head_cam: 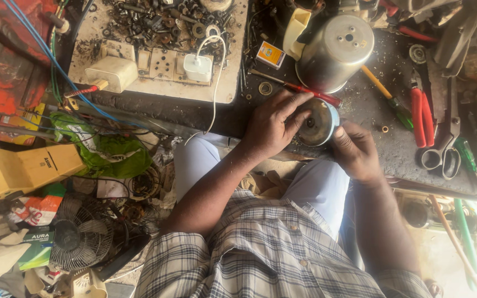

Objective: The person disassembles a small cylindrical electrical component, removes a white plastic piece, and uses a screwdriver to adjust internal parts. They then reassemble the component and inspect it.

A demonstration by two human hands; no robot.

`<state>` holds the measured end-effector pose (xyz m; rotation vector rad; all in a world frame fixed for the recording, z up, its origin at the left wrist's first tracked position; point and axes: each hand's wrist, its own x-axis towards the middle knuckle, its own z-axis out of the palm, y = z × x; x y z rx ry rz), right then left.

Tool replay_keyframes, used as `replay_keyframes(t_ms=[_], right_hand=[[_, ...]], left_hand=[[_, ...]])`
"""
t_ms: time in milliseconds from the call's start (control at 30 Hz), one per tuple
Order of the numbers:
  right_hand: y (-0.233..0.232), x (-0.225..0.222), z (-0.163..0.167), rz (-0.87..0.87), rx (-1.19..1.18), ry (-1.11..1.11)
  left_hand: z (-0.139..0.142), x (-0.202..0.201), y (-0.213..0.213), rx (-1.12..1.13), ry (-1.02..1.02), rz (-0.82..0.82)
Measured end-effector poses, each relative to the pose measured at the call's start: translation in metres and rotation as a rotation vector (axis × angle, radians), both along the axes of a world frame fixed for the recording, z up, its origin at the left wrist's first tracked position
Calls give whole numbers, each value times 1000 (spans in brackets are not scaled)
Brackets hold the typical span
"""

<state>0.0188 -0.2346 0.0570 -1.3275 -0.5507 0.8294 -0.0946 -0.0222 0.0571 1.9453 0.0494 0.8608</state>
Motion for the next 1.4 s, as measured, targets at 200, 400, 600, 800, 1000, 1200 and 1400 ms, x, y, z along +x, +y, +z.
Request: replay_keyframes(t_ms=[200, 400, 600, 800, 1000, 1200, 1400], right_hand=[[14, -21, 18, -52, -21, -789], [18, -31, 47, -29, -357, -1514], [20, -38, 54, 20, -440, -1578], [21, -34, 47, 10, -411, -1491], [13, -18, 49, -75, -227, -1381], [11, -5, 77, -109, -451, -1390], [43, 6, 90, 192, -508, -1448]], left_hand=[[-2, -3, 3, -23, 47, -123], [0, -6, 7, 118, 51, -256], [1, -4, 5, 215, 67, -218], [3, -4, 10, 229, 38, -165], [3, -1, 10, 340, 136, -191], [3, 4, 8, 388, 191, -214], [1, 5, 5, 388, 253, -218]])
